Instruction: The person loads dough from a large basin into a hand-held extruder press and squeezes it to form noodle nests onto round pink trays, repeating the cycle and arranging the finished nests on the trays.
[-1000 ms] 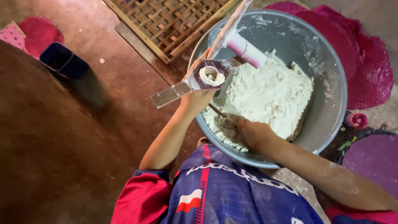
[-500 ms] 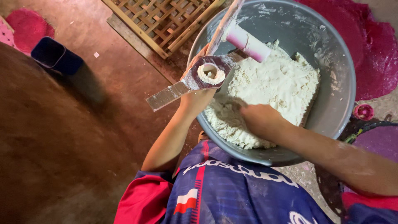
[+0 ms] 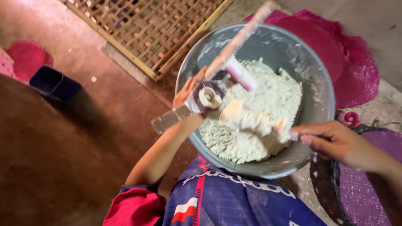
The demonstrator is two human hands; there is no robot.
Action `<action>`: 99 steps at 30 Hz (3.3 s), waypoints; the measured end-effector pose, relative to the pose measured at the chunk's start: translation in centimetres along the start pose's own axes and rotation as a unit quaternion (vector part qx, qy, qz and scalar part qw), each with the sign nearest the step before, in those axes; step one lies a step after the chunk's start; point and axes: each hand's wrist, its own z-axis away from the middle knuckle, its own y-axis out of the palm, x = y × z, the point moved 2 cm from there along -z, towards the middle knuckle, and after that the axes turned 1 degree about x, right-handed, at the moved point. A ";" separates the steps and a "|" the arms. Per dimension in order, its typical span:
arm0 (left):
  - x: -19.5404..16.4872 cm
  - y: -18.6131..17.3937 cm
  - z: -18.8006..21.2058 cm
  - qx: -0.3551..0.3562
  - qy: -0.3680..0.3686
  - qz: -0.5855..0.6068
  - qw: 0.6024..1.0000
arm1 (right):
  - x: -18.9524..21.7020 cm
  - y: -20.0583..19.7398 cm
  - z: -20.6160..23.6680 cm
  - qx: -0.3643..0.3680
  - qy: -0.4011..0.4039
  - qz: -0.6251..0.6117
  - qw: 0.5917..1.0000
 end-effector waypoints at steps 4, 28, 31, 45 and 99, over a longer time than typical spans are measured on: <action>-5.5 0.4 0.0 0.145 -0.022 0.092 0.985 | 1.9 -3.9 1.8 -0.030 -0.092 0.042 0.994; -5.0 4.1 -0.9 0.202 -0.009 0.131 0.971 | 14.4 2.4 0.2 -0.175 -0.174 0.599 0.762; -3.4 3.4 -1.2 0.203 -0.082 0.103 0.970 | 13.4 0.7 2.2 -0.129 0.003 0.566 0.815; 3.2 5.8 0.5 0.199 -0.318 0.090 0.922 | 4.0 7.8 -2.2 -0.270 -0.116 0.053 0.954; -0.7 0.2 -1.2 0.170 0.071 0.182 0.966 | 19.7 5.6 -3.2 -0.167 -0.138 0.600 0.770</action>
